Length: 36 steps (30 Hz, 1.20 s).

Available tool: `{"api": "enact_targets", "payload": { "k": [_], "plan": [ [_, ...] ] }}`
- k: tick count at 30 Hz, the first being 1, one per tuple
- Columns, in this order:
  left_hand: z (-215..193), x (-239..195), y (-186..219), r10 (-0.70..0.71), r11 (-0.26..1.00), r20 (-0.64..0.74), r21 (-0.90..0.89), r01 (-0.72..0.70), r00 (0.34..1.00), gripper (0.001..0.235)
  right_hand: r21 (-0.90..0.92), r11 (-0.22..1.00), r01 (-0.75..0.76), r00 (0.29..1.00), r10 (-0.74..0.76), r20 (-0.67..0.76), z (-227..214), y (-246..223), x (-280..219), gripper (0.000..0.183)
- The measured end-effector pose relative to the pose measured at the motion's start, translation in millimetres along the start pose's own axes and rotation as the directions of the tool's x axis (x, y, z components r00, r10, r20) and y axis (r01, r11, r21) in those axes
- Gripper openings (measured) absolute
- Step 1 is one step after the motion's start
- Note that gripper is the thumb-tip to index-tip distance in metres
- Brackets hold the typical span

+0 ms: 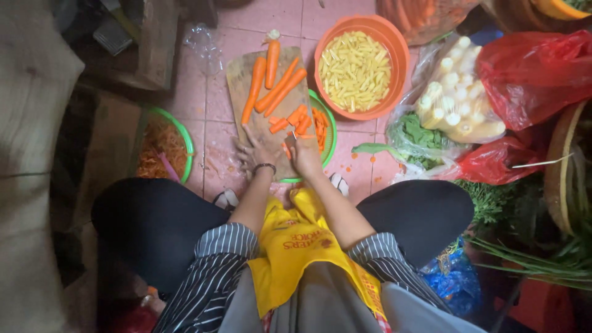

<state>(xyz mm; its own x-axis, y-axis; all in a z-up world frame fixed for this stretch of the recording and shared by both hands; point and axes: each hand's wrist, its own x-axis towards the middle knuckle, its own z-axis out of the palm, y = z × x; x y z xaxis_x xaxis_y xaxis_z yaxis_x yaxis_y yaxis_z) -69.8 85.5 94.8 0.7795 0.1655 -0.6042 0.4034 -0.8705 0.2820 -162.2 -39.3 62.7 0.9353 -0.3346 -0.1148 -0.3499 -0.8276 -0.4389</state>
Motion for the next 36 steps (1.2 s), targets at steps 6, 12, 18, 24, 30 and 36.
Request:
{"api": "enact_targets", "payload": {
  "k": [6,12,18,24,30,36],
  "plan": [
    [21.8,-11.7,-0.3,0.571,0.816,-0.352,0.146,-0.559,0.742,0.094,0.113,0.973,-0.201,0.973,0.211,-0.088,-65.6,2.8,12.8,0.036],
    [25.6,-15.6,35.6,0.721,0.688,-0.124,0.243,-0.684,0.682,0.06,0.009,0.982,-0.191,0.982,0.191,-0.002,-61.1,33.2,3.6,0.031],
    [90.0,28.0,21.5,0.716,0.693,-0.201,0.32,-0.646,0.668,0.021,-0.191,0.967,-0.168,0.966,0.2,0.163,-49.8,10.6,-15.9,0.028],
    [35.3,-7.3,16.7,0.613,0.78,0.014,0.15,-0.607,0.79,0.022,-0.267,0.954,-0.137,0.965,0.189,0.18,-25.4,24.1,-26.5,0.026],
    [116.0,81.3,-55.9,0.846,0.516,0.097,-0.401,-0.757,0.525,0.02,-0.291,0.942,-0.165,0.943,0.237,0.235,-30.3,20.4,-42.5,0.027],
    [-2.7,28.2,-43.5,0.333,0.941,-0.192,-0.002,-0.34,0.923,0.066,-0.054,0.952,-0.301,0.909,0.304,0.285,-7.7,127.6,-37.3,0.045]
  ]
}}
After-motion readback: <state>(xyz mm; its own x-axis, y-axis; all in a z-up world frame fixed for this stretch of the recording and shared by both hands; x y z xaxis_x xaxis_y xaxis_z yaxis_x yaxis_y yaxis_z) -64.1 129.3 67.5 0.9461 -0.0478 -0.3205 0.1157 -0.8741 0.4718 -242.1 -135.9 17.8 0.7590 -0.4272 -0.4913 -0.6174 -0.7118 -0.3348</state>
